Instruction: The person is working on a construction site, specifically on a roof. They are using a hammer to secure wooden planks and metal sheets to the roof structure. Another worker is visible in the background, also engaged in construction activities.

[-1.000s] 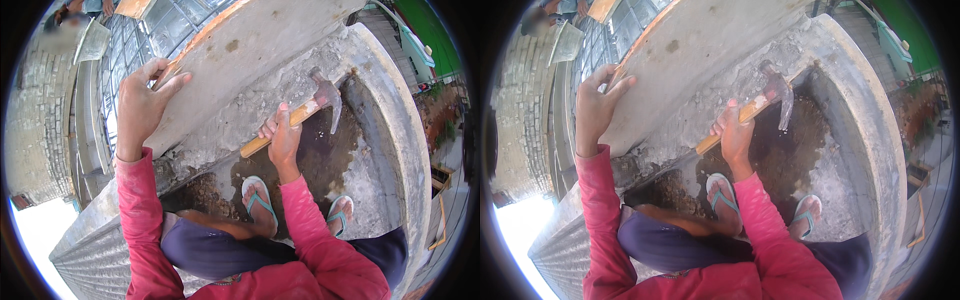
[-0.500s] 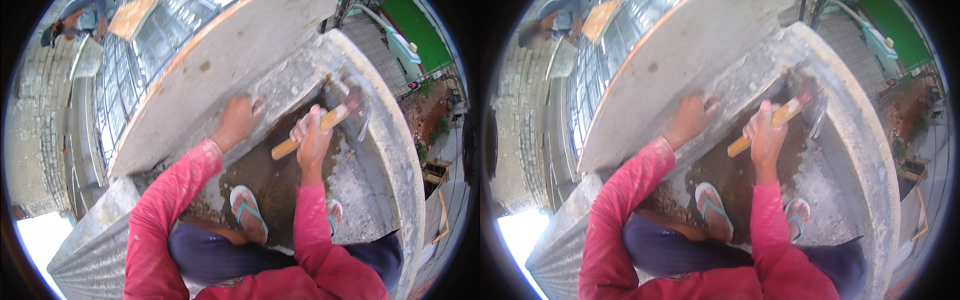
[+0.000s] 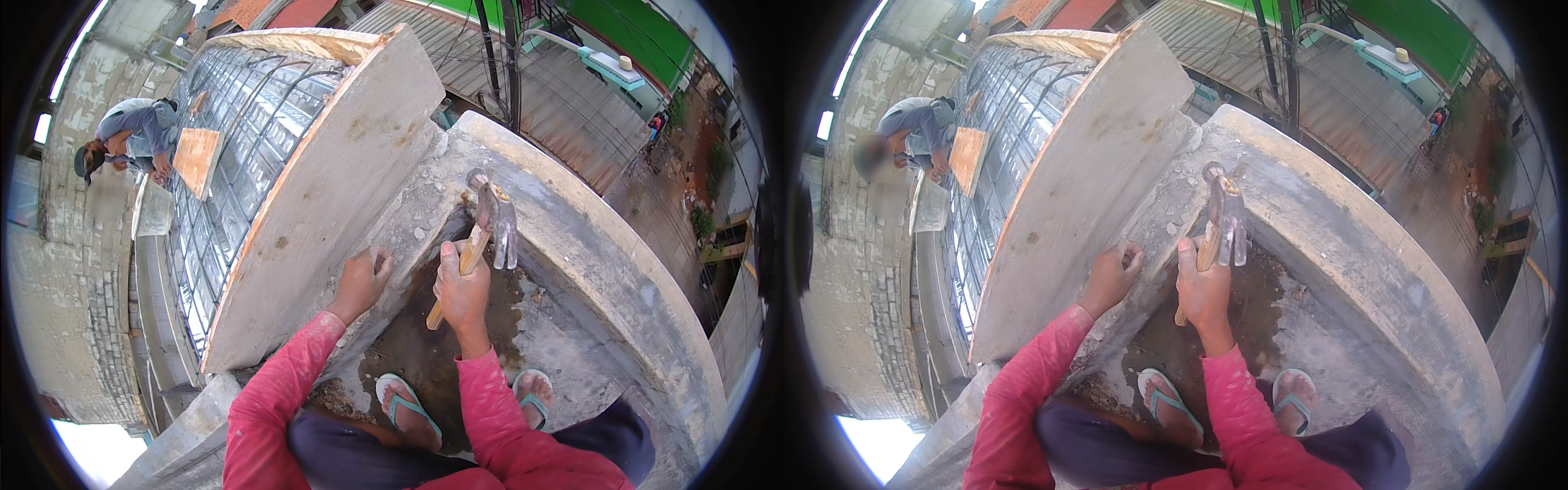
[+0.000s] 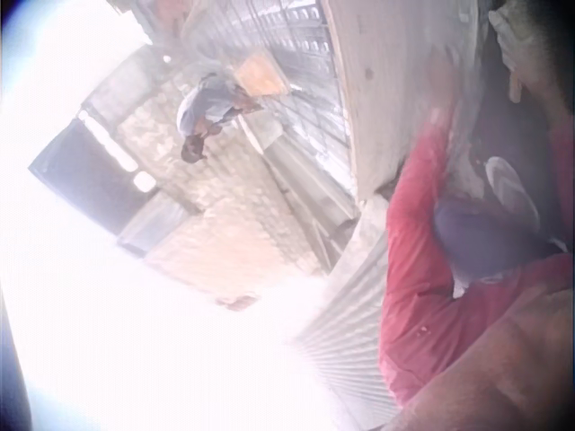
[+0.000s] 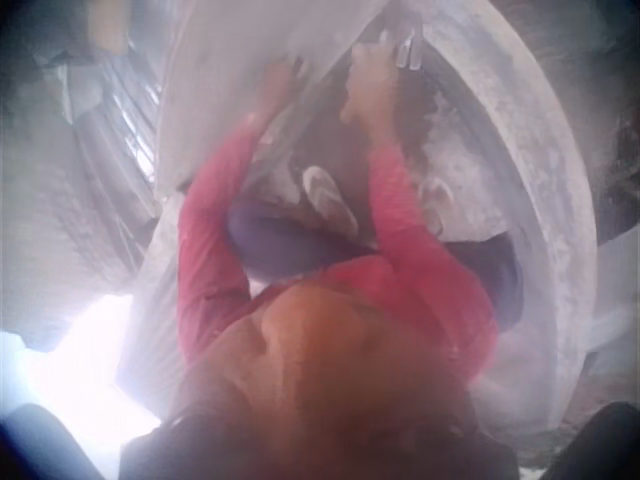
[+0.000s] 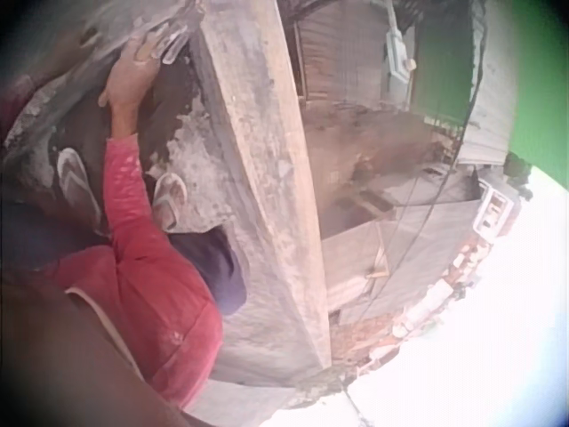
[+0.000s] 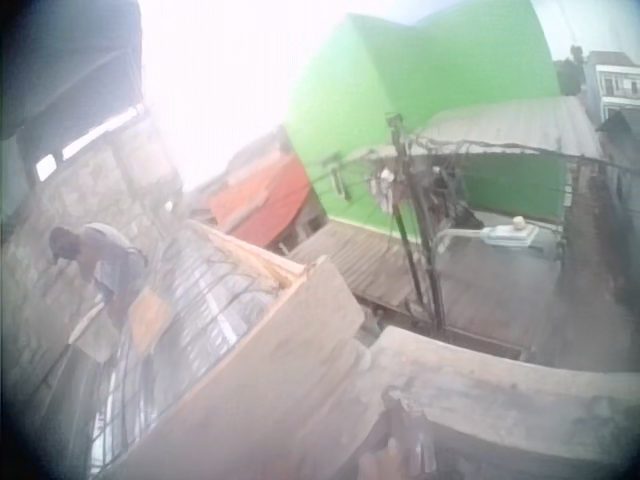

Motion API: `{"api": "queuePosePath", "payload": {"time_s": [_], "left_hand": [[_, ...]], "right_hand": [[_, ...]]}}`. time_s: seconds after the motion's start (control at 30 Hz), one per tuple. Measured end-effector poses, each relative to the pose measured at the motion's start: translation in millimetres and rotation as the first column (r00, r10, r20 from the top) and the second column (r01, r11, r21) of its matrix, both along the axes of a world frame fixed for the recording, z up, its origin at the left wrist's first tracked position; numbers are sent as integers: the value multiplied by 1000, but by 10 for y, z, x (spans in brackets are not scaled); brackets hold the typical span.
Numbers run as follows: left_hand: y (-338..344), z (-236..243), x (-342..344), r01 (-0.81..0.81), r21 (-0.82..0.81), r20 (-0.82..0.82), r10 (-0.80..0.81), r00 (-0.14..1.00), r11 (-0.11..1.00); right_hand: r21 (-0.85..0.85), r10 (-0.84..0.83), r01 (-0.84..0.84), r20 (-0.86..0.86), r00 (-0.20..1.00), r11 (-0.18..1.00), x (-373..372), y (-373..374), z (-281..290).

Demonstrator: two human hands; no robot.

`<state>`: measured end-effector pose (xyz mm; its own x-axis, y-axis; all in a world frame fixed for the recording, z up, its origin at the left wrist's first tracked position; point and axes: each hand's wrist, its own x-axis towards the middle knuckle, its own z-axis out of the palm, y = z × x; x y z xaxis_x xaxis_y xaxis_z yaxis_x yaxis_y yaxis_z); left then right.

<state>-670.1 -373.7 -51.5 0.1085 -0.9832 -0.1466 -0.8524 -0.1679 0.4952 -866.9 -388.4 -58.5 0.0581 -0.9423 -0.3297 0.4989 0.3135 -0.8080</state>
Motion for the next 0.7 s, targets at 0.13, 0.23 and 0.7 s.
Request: {"api": "queuePosePath", "payload": {"time_s": [0.13, 0.23, 0.7], "left_hand": [[-509, 695, -419, 118, -177, -62, -131, 989, 977], [-1192, 1246, -572, 321, -234, 168, -287, 943, 918], [-2522, 1771, -496, 733, -305, 670, -410, 618, 608]], "right_hand": [[-102, -117, 106, -113, 987, 989, -16, -175, 89], [-140, -217, 213, -20, 976, 967, -29, -356, 151], [-316, -138, 195, 193, 971, 929, 243, -839, 403]]}}
